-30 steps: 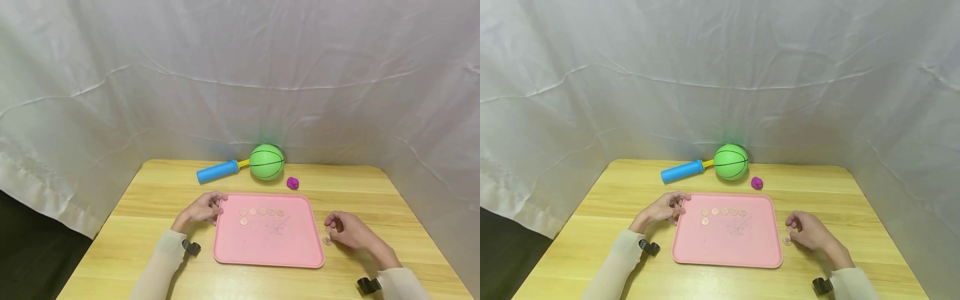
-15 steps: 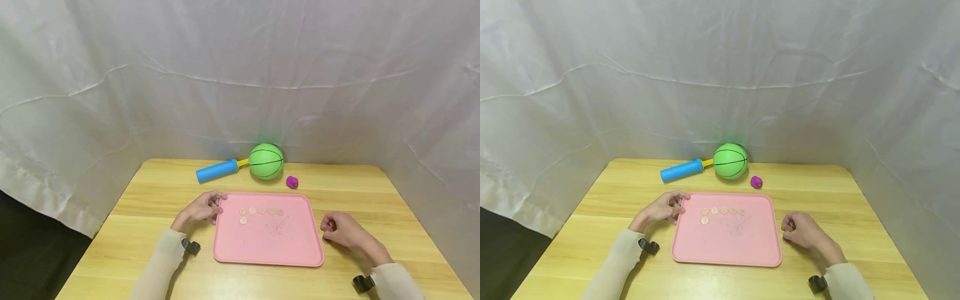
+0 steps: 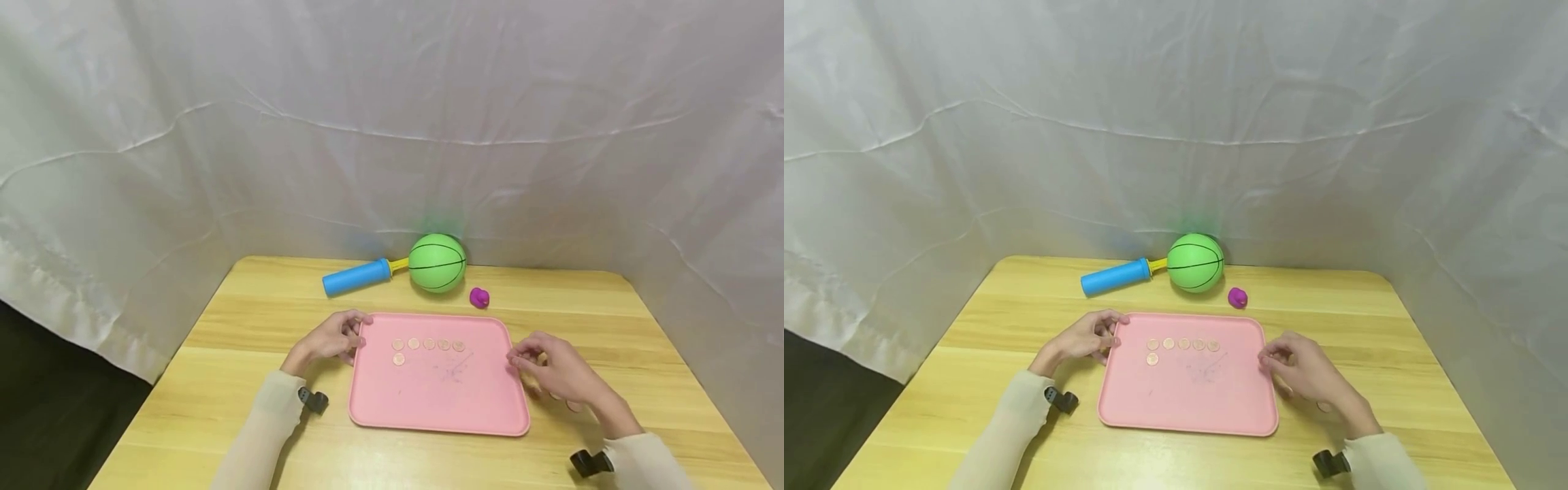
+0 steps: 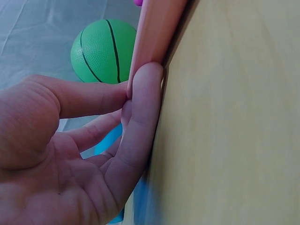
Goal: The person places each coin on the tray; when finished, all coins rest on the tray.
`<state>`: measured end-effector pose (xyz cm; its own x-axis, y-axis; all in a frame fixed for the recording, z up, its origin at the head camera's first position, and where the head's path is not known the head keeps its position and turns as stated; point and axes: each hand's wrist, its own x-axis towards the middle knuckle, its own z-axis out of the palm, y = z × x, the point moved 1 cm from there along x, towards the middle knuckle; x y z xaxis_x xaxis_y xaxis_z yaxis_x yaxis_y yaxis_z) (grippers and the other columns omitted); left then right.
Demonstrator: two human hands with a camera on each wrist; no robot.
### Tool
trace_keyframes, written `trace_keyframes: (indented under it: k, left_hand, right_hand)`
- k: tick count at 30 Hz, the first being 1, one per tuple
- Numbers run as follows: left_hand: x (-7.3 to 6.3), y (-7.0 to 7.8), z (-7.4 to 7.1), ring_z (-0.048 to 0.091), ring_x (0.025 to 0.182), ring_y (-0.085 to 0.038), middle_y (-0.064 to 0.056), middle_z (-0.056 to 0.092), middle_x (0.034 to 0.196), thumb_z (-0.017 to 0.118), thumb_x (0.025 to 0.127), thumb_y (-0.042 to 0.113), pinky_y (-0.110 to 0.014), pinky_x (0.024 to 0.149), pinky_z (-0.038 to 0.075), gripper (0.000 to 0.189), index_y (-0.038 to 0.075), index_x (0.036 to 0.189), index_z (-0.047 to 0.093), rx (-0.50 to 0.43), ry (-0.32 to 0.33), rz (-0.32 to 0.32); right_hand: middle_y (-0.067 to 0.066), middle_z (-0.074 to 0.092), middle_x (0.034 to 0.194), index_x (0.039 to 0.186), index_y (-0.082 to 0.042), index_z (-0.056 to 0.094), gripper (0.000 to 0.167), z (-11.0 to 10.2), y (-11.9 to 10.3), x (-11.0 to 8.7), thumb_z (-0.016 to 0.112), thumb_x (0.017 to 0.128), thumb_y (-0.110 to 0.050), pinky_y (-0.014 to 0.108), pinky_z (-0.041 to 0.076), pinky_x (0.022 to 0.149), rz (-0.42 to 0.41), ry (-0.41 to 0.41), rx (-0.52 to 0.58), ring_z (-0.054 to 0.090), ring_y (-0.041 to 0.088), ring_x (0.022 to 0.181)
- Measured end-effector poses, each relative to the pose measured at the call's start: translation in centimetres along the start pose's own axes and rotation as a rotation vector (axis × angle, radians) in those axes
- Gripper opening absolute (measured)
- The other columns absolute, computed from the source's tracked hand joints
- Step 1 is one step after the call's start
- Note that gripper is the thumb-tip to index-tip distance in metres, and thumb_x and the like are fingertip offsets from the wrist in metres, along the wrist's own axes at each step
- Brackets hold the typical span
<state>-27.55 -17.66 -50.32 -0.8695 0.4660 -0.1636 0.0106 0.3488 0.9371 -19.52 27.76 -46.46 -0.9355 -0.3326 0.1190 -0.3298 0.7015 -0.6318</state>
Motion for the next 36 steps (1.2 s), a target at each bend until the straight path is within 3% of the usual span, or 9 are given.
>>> trace_keyframes:
  k: [4, 9, 12, 21, 26, 36]
  left_hand:
    - [0.0, 0.0, -0.1, 0.058, 0.084, -0.022, -0.013, 0.055, 0.102, 0.065, 0.1, -0.008, -0.041, 0.064, 0.074, 0.048, -0.005, 0.147, 0.058, 0.001, 0.0, 0.005]
    - [0.1, 0.1, -0.2, 0.057, 0.084, -0.021, -0.012, 0.055, 0.103, 0.065, 0.1, -0.007, -0.04, 0.064, 0.073, 0.048, -0.004, 0.147, 0.058, 0.008, 0.005, -0.001]
    - [0.2, 0.1, -0.2, 0.057, 0.085, -0.02, -0.012, 0.055, 0.103, 0.065, 0.101, -0.006, -0.04, 0.064, 0.073, 0.047, -0.004, 0.147, 0.058, 0.011, 0.004, -0.006]
    - [0.3, -0.1, -0.2, 0.057, 0.085, -0.021, -0.012, 0.053, 0.102, 0.065, 0.099, -0.008, -0.041, 0.063, 0.073, 0.048, -0.006, 0.146, 0.057, 0.021, -0.002, 0.01]
    - [0.1, -0.1, -0.1, 0.058, 0.083, -0.021, -0.014, 0.055, 0.102, 0.063, 0.098, -0.008, -0.041, 0.062, 0.073, 0.05, -0.007, 0.148, 0.055, 0.016, -0.023, 0.006]
    - [0.0, 0.1, -0.1, 0.058, 0.083, -0.021, -0.012, 0.053, 0.101, 0.065, 0.098, -0.007, -0.041, 0.062, 0.073, 0.051, -0.007, 0.148, 0.056, 0.013, -0.008, 0.007]
  right_hand:
    - [0.0, 0.074, 0.095, 0.111, -0.014, 0.08, 0.011, 1.2, -1.3, 1.4, 0.078, 0.102, -0.02, 0.021, 0.06, 0.065, 0.035, -0.02, 0.088, 0.064, 0.007, 0.085]
    - [0.003, 0.073, 0.095, 0.113, -0.013, 0.079, 0.016, 3.4, -2.9, 2.9, 0.079, 0.101, -0.023, 0.022, 0.06, 0.063, 0.055, -0.06, 0.123, 0.064, 0.013, 0.081]
    - [0.002, 0.074, 0.094, 0.111, -0.014, 0.079, 0.014, 4.6, -4.0, 4.0, 0.08, 0.1, -0.023, 0.021, 0.059, 0.065, 0.024, -0.086, 0.127, 0.064, 0.012, 0.079]
    - [-0.004, 0.07, 0.085, 0.104, -0.013, 0.077, 0.004, 8.7, -6.8, 6.4, 0.075, 0.103, -0.016, 0.02, 0.054, 0.07, -0.084, -0.156, 0.061, 0.058, 0.005, 0.076]
    - [-0.008, 0.064, 0.078, 0.1, -0.016, 0.076, 0.002, 10.5, -8.0, 7.0, 0.075, 0.102, -0.015, 0.021, 0.049, 0.068, -0.074, -0.181, -0.007, 0.054, 0.004, 0.072]
    - [-0.009, 0.066, 0.08, 0.1, -0.013, 0.079, 0.012, 12.2, -9.2, 8.6, 0.073, 0.096, -0.004, 0.024, 0.053, 0.074, -0.015, -0.129, -0.068, 0.057, 0.008, 0.077]
